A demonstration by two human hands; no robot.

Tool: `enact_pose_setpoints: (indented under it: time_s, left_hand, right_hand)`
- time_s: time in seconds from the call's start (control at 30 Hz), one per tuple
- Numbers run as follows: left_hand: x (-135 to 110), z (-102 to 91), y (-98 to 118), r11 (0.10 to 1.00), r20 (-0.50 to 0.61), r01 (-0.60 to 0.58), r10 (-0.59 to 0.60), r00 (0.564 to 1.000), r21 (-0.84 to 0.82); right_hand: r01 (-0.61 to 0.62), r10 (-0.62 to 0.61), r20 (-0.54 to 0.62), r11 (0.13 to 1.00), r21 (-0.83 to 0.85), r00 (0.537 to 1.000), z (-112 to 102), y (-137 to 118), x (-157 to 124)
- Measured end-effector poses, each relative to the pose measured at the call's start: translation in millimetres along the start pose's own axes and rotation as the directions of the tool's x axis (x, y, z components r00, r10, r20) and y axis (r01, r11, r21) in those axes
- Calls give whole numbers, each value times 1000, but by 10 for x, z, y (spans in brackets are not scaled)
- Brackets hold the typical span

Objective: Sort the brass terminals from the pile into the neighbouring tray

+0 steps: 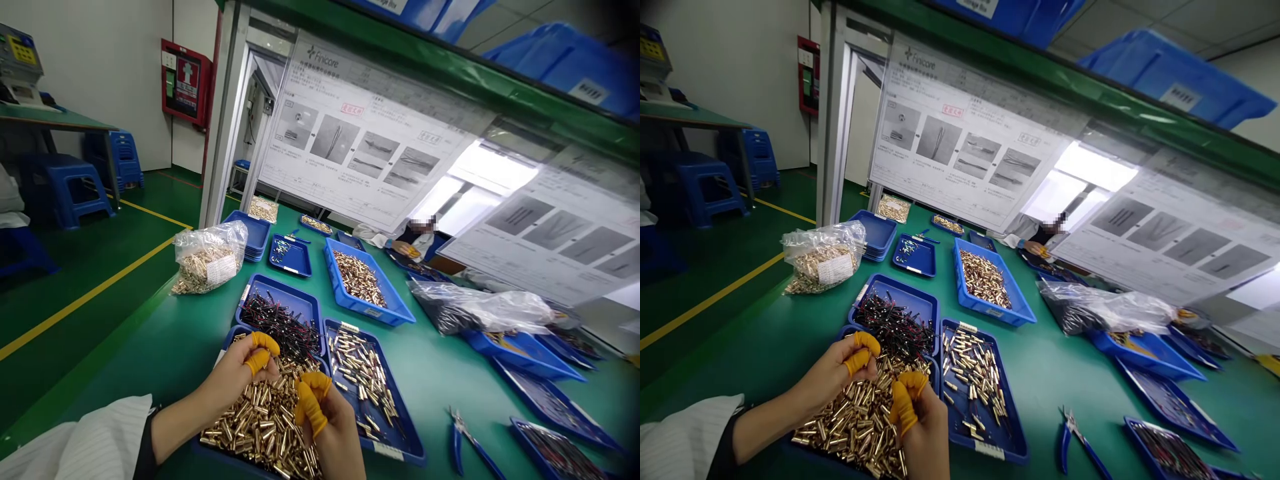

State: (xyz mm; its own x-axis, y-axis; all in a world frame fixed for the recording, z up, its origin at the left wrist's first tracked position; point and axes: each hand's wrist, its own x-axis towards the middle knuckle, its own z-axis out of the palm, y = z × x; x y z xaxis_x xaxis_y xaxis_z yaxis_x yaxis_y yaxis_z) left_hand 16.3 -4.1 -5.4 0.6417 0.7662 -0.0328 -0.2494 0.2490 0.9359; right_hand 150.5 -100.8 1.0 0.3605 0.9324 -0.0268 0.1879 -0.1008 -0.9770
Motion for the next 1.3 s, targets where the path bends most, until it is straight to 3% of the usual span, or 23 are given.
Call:
enact_pose_setpoints:
  time_s: [0.17,0.3,0.43,0.57,0.73,0.8,0.9,1.0,1.1,1.3]
  left_hand:
    - [-13,50,19,989,-39,117,-114,993,88]
    - [-11,63,21,989,-68,65,-57,996,134]
    - [-18,71,26,990,-21,51,-49,999,130]
    - [-27,65,6,988,-9,54,-54,999,143]
    - [-60,68,-27,970,-28,37,-31,999,239]
    - [-81,81,-26,954,-2,-5,6,1000,301]
    - [-103,96,-25,939,61,-20,-1,998,344]
    - [-100,96,-43,948,77,57,-86,993,314]
    - [-74,81,-65,968,53,66,-81,995,241]
    - [-38,54,-68,979,-19,31,-27,999,200]
  right_hand:
    - [59,-60,-15,997,-48,998,22,18,-13]
    - [126,-136,-76,984,-123,988,41,28,-34]
    - [202,-211,-16,953,-228,977,63,2,-40]
    - [232,-257,-50,927,-294,965,92,-39,-49]
    - [231,-267,-88,927,-294,960,130,15,-61]
    - [222,-262,-128,940,-260,957,136,60,-66]
    - [227,-256,-81,936,-268,963,118,98,-65]
    - [232,-237,23,919,-319,971,72,89,-42]
    - [226,-218,59,922,-315,974,23,74,-5]
    - [314,-356,-89,898,-307,930,2,132,22]
